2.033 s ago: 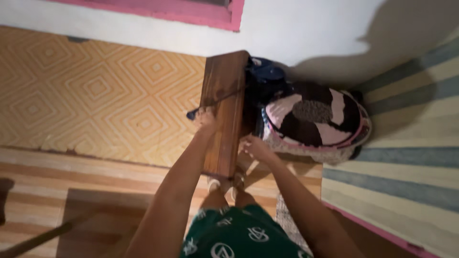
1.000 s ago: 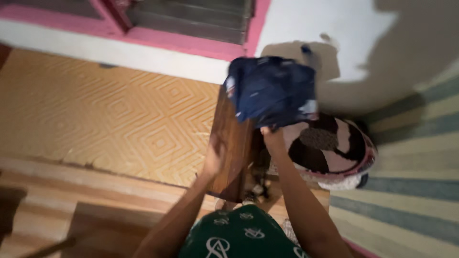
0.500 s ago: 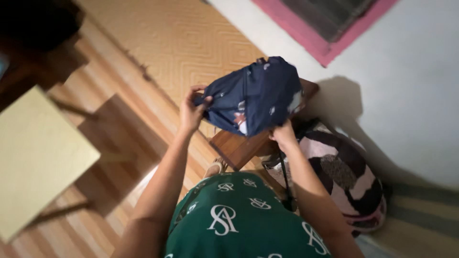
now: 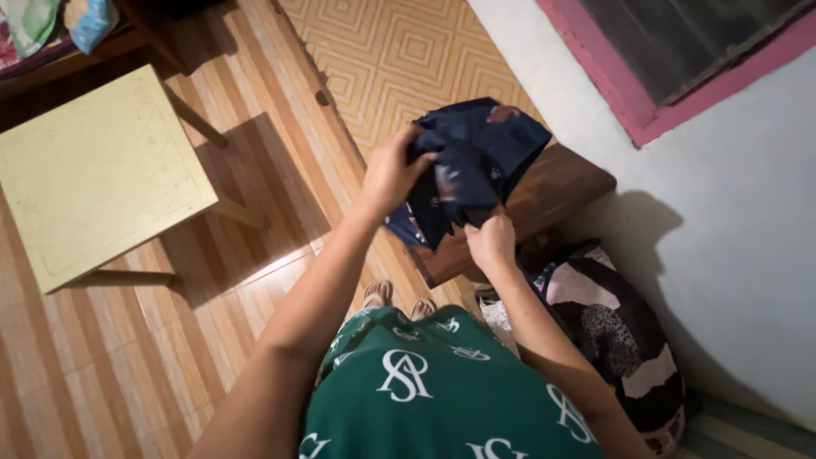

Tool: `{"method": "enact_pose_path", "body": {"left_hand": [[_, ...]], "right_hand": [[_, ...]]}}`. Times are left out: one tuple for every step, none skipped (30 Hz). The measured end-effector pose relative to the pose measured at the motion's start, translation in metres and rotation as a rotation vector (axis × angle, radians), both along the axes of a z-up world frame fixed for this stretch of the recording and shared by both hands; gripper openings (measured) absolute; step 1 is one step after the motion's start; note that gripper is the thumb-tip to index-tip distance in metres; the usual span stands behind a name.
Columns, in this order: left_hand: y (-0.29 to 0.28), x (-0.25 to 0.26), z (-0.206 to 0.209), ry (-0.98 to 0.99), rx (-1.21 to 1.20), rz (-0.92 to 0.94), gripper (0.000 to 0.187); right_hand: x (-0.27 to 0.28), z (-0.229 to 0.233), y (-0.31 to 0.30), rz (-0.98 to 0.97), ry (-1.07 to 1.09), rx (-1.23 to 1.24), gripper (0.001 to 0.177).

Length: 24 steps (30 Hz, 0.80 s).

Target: The person picks up a white plastic bottle, handles a hairbrush, places items into a plastic bag, and opens a blue umbrella.

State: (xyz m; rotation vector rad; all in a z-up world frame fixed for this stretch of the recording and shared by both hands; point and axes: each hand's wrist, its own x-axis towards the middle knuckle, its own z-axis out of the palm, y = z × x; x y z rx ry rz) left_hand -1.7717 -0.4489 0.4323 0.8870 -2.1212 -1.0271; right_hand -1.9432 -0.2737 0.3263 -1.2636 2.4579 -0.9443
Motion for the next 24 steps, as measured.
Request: {"method": "enact_pose_path", "body": {"left_hand": [[-0.005,0.007,-0.01,0.174,0.076,-0.059,0.038],[-0.013,0.016,-0.021,0.347,0.153,-0.118,0.031],[-0.02,0.031,-0.033,0.463,0.279,-0.214,0.029],[-0.027,0.047,-0.044,0.578,0.407,-0.309,0.027],[-0.033,0.062,-0.052,0.303,0.407,-0.256,0.028],[-0.037,0.076,-0.059,0.027,0.4,-0.204,0.028],[-0.037,0.085,-0.064,-0.252,0.393,-0.147,0.029],[-0.033,0.085,-0.067,-0.181,0.268,-0.156,0.036],[-0.032,0.083,-0.065,-0.108,0.135,-0.166,0.045],[-0.029,0.081,-0.058,-0.036,0.002,-0.178,0.053],[-0.026,0.075,-0.048,-0.014,-0.072,-0.038,0.047],[-0.019,0.062,-0.036,0.008,-0.146,0.102,0.042],[-0.016,0.048,-0.021,0.083,-0.215,0.077,0.041],[-0.014,0.034,-0.007,0.159,-0.284,0.052,0.042],[-0.009,0.022,0.006,0.027,-0.244,0.019,0.04],[-0.005,0.011,0.016,-0.105,-0.204,-0.016,0.038],[-0.003,0.007,0.022,-0.236,-0.164,-0.051,0.036],[-0.003,0.009,0.024,-0.21,-0.044,-0.112,0.033],[-0.004,0.011,0.022,-0.183,0.074,-0.173,0.03],[-0.007,0.012,0.017,-0.157,0.192,-0.235,0.028],[-0.01,0.017,0.009,0.05,0.29,-0.302,0.027],[-0.014,0.026,0.001,0.257,0.387,-0.368,0.026],[-0.019,0.035,-0.007,0.465,0.482,-0.431,0.025],[-0.025,0.043,-0.012,0.305,0.482,-0.365,0.024]], "right_hand": [[-0.003,0.004,0.001,0.012,0.006,-0.064,0.06],[-0.007,0.007,0.003,0.025,0.013,-0.128,0.068],[-0.012,0.008,0.006,0.036,-0.135,-0.138,0.061],[-0.019,0.009,0.007,0.048,-0.282,-0.147,0.054],[-0.025,0.009,0.007,0.059,-0.427,-0.162,0.047],[-0.027,0.008,0.008,0.058,-0.412,-0.154,0.047],[-0.025,0.006,0.01,0.062,-0.403,-0.14,0.047],[-0.023,0.006,0.011,0.066,-0.394,-0.126,0.047],[-0.018,0.007,0.01,0.04,-0.288,-0.047,0.049],[-0.01,0.009,0.01,0.015,-0.183,0.031,0.051],[-0.001,0.013,0.008,-0.01,-0.079,0.108,0.053],[0.01,0.018,0.005,-0.007,-0.07,0.169,0.056],[0.022,0.022,0.005,-0.006,-0.06,0.231,0.058],[0.03,0.024,0.005,-0.004,-0.05,0.293,0.06],[0.036,0.024,0.005,0.038,-0.006,0.293,0.059],[0.041,0.021,0.006,0.079,0.038,0.292,0.058],[0.044,0.016,0.005,0.12,0.084,0.291,0.056],[0.044,0.011,0.003,0.097,0.063,0.339,0.05],[0.042,0.007,0.0,0.073,0.043,0.385,0.043],[0.04,0.005,-0.002,0.048,0.023,0.431,0.037],[0.039,0.005,-0.001,0.025,-0.053,0.321,0.044],[0.036,0.007,0.003,0.002,-0.127,0.21,0.051],[0.034,0.008,0.004,-0.021,-0.201,0.099,0.058],[0.031,0.006,0.002,-0.04,-0.198,0.085,0.055]]}}
